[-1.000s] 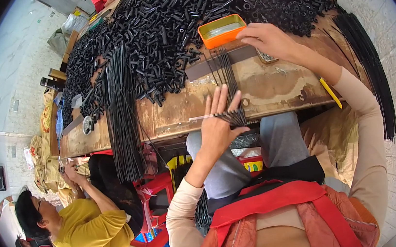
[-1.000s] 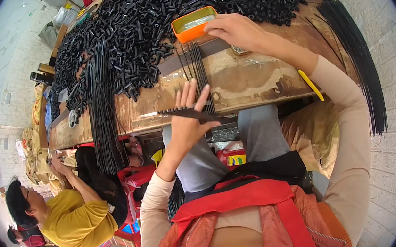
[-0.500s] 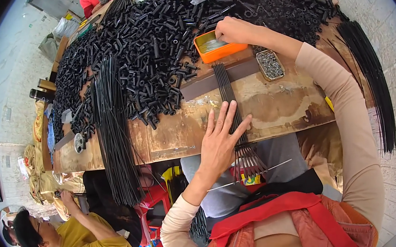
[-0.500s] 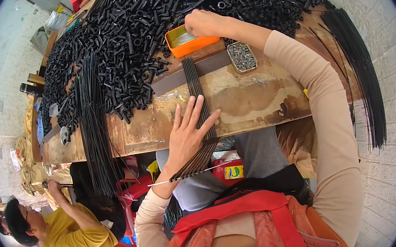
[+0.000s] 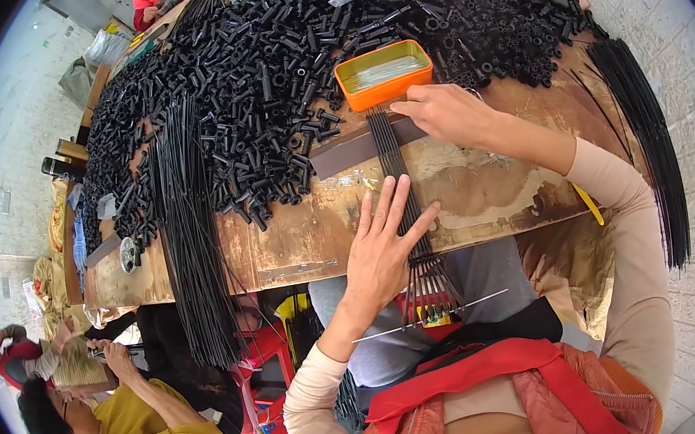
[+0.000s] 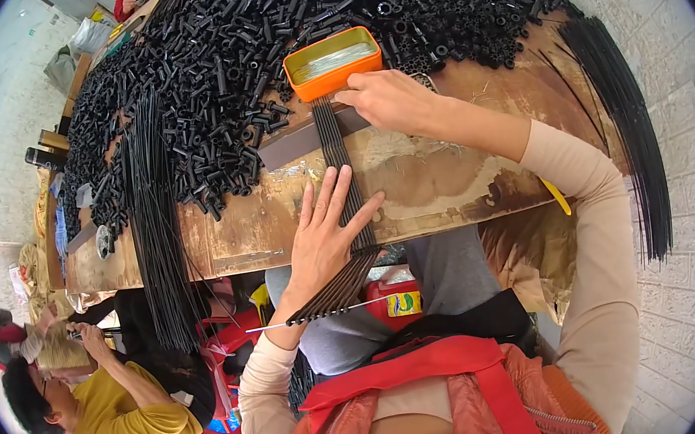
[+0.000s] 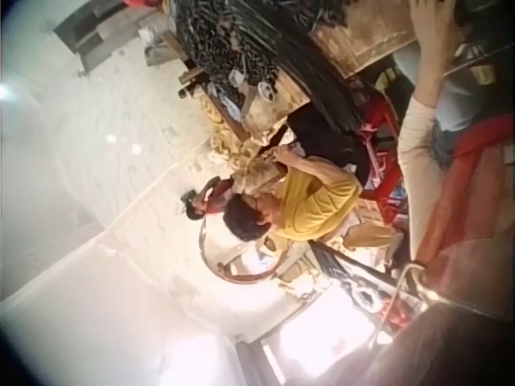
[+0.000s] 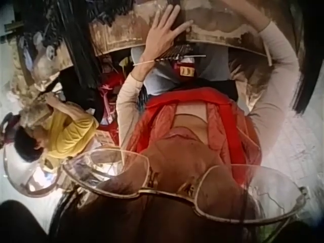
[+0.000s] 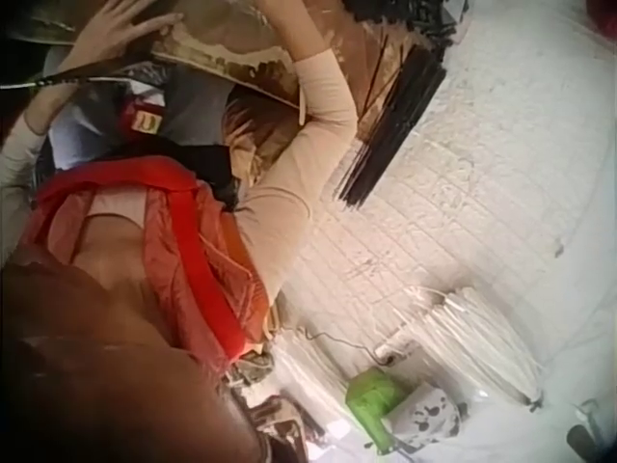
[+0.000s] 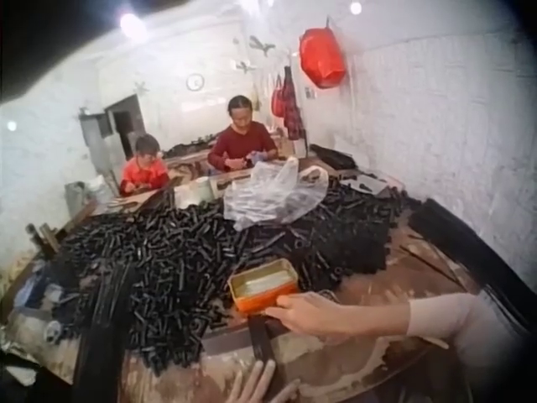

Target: Assembling and inspecting black plastic components at a production workbench using pliers.

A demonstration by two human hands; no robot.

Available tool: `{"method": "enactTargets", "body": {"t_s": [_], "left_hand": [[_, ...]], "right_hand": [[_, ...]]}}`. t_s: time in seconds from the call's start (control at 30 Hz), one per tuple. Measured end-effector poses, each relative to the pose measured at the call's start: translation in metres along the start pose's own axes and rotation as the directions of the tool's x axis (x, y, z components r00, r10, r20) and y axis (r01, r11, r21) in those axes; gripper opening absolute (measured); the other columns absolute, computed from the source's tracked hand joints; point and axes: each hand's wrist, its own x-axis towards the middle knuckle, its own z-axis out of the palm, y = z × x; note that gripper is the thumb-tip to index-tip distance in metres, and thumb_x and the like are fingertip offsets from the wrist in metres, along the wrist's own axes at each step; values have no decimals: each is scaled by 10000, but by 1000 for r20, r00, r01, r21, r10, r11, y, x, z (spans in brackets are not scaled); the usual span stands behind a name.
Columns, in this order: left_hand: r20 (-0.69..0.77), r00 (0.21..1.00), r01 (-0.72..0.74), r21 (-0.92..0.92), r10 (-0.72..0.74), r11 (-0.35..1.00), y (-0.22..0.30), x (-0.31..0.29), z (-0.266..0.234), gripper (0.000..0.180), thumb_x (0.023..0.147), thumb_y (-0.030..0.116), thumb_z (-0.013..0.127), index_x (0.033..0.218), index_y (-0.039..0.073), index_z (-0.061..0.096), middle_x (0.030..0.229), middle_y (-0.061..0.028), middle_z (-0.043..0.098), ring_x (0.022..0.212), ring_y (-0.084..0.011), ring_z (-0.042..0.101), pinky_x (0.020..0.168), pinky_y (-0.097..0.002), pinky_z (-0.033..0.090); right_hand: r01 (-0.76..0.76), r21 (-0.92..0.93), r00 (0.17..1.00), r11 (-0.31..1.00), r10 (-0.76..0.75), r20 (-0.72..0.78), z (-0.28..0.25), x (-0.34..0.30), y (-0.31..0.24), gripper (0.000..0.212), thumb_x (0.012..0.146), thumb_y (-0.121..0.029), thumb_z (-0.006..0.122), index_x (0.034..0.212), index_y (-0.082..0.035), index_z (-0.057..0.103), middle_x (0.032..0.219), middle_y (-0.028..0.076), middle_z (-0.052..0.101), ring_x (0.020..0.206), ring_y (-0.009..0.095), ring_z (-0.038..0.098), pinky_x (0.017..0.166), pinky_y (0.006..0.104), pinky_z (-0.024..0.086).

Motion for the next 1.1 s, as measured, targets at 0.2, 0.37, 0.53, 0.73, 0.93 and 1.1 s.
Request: {"method": "enactTargets", "body": {"t_s": [0.2, 0.37, 0.53, 0.73, 0.93, 1.1], "left_hand": [[-4, 1000, -8, -16, 8, 1000, 0, 0, -1, 763, 689, 35, 603, 1407, 248, 460, 1539, -195, 248, 1438, -340, 224, 1160, -486, 199], [-18, 1000, -10, -42, 9, 999, 0, 0, -1, 761, 688, 49, 615, 1407, 247, 460, 1539, -196, 248, 1437, -340, 226, 1159, -488, 201], [-21, 999, -31, 87, 33, 996, -4, 0, 5, 685, 784, 483, 652, 1410, 278, 464, 1531, -195, 263, 1429, -342, 238, 1151, -489, 205], [-28, 999, -24, 20, 25, 1000, -3, 1, 3, 708, 762, 495, 670, 1405, 276, 470, 1529, -196, 266, 1427, -334, 248, 1146, -489, 214], [-28, 999, -17, 73, 19, 997, -2, 0, 1, 727, 746, 520, 672, 1402, 281, 471, 1526, -195, 273, 1426, -336, 248, 1147, -503, 204], [-43, 999, -27, 84, 30, 996, -2, 0, 3, 742, 736, 539, 669, 1403, 283, 469, 1523, -197, 277, 1426, -338, 249, 1148, -505, 203]], "right_hand": [[-4, -10, 1000, 1000, 4, 21, 2, 2, 2, 320, 794, -35, 592, 1111, -26, 635, 843, 123, 571, 759, 322, 610, 657, 415, 507], [17, -69, 997, 997, -12, 78, 5, 8, 0, 315, 796, -38, 593, 1108, -21, 631, 877, 117, 575, 785, 317, 612, 669, 410, 513], [100, -30, 995, 995, -101, -28, 11, 10, 7, 266, 826, -42, 583, 1086, -18, 632, 880, 113, 580, 813, 322, 614, 689, 404, 513], [41, 122, 999, 992, -37, -39, 16, 21, 7, 89, 818, -43, 574, 895, 2, 581, 873, 136, 584, 855, 331, 622, 721, 412, 513], [-42, -39, 996, 998, 39, -77, 11, 6, 10, 78, 839, -64, 584, 889, -4, 585, 855, 147, 590, 804, 354, 606, 689, 441, 493], [-55, 66, 998, 996, 54, 21, 0, 7, 15, 82, 849, -88, 601, 893, -24, 627, 824, 121, 592, 803, 329, 618, 705, 401, 500]]}}
